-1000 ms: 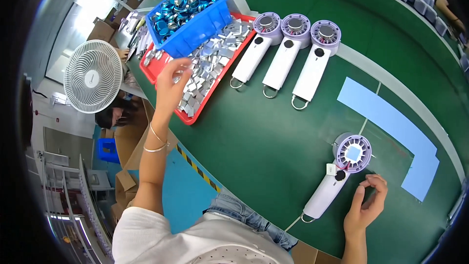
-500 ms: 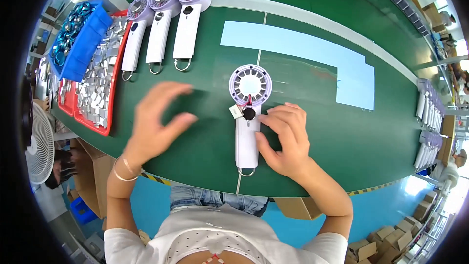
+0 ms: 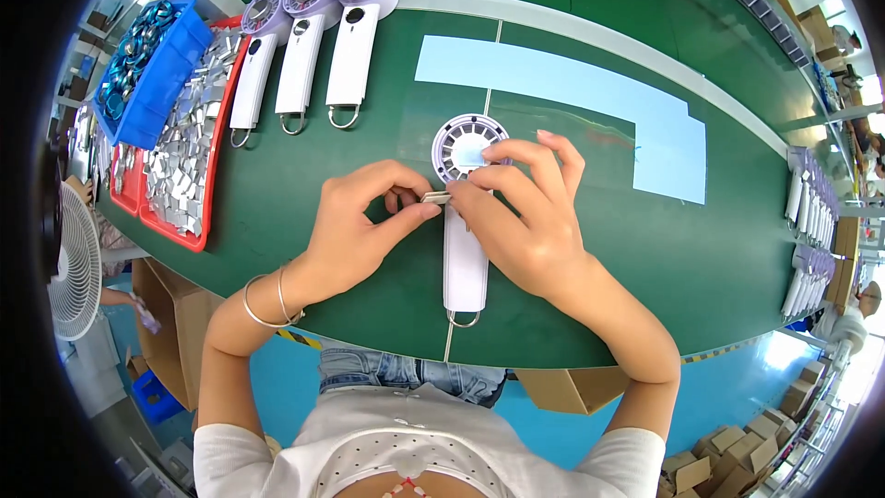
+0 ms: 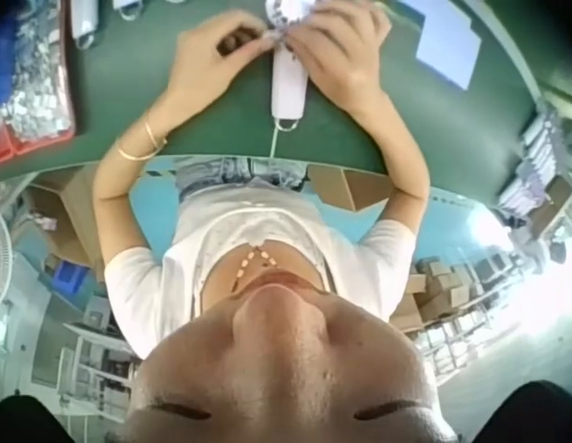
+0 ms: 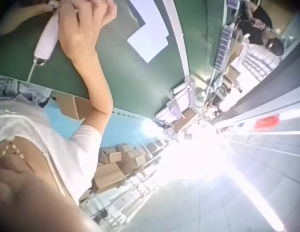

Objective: The person assembles handheld fans by attaching square pads to the fan heads, peeling protective film from circular metal plates, and fitting the plates into the fan heads by hand.

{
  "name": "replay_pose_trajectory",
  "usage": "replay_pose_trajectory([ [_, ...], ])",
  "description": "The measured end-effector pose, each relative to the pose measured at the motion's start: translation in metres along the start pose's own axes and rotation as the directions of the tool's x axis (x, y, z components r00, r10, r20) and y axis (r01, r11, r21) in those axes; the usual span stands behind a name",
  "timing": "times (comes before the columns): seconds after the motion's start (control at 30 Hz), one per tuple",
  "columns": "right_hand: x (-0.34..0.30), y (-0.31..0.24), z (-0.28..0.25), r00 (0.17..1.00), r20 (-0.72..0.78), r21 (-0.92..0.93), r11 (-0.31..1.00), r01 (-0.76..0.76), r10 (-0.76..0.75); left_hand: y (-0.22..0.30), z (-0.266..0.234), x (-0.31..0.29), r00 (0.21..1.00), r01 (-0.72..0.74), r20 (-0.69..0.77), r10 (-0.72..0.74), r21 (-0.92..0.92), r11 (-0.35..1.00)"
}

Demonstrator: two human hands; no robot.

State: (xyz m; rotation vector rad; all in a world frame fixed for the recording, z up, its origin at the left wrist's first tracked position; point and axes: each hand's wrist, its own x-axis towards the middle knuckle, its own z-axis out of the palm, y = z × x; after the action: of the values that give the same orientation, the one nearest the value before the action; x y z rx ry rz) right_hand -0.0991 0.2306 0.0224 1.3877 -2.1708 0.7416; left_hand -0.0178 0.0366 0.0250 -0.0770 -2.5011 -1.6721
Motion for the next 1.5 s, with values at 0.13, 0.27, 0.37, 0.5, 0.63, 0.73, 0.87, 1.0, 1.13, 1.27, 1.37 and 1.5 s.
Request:
replay_pose_trajectory([
  [0.13,0.002,0.005,-0.001,0.997,-0.003,0.109,0.991,-0.077,0.078,-0.001,-0.004,0.009,0.999,-0.051,-0.012,0.05,-0.051,0.997],
  [0.27,0.0,0.01,0.001,0.987,0.009,0.193,0.968,-0.16,0.161,-0.001,-0.005,0.029,0.885,-0.451,-0.043,0.463,0.165,0.877],
  [0.37,-0.003,0.01,0.003,0.965,0.013,0.259,0.931,-0.256,0.261,-0.001,-0.006,0.039,0.886,-0.458,0.0,0.464,0.157,0.875],
  [0.5,0.004,0.008,-0.004,0.959,0.064,0.266,0.921,-0.284,0.278,-0.004,-0.013,0.041,0.913,-0.408,0.039,0.407,0.154,0.9],
  [0.63,0.006,0.01,-0.008,0.968,0.112,0.213,0.946,-0.244,0.224,-0.004,-0.013,0.042,0.911,-0.411,0.033,0.41,0.118,0.904],
  [0.73,0.006,0.014,-0.006,0.969,0.126,0.198,0.952,-0.235,0.213,-0.005,-0.014,0.046,0.908,-0.42,0.032,0.419,0.082,0.904],
  [0.87,0.005,0.015,-0.001,0.964,0.133,0.22,0.942,-0.255,0.23,-0.008,-0.012,0.049,0.91,-0.414,0.033,0.412,0.039,0.91],
  [1.0,0.004,0.014,0.0,0.97,0.126,0.198,0.953,-0.23,0.208,-0.008,-0.009,0.048,0.892,-0.453,0.028,0.452,0.043,0.891],
  [1.13,0.003,0.016,-0.001,0.978,0.097,0.251,0.947,-0.202,0.183,-0.006,-0.009,0.047,0.9,-0.435,0.017,0.435,0.07,0.898],
  [1.27,0.009,0.012,-0.008,0.962,0.141,0.397,0.877,-0.27,0.232,-0.002,-0.011,0.046,0.903,-0.431,0.054,0.427,0.112,0.896],
  [1.37,0.009,0.015,-0.012,0.985,0.132,0.289,0.946,-0.15,0.115,-0.003,-0.009,0.047,0.906,-0.424,0.055,0.421,0.127,0.897],
  [1.5,0.004,0.014,-0.01,0.97,0.135,0.351,0.906,-0.236,0.2,0.002,-0.004,0.044,0.971,-0.237,-0.016,0.237,-0.094,0.967],
])
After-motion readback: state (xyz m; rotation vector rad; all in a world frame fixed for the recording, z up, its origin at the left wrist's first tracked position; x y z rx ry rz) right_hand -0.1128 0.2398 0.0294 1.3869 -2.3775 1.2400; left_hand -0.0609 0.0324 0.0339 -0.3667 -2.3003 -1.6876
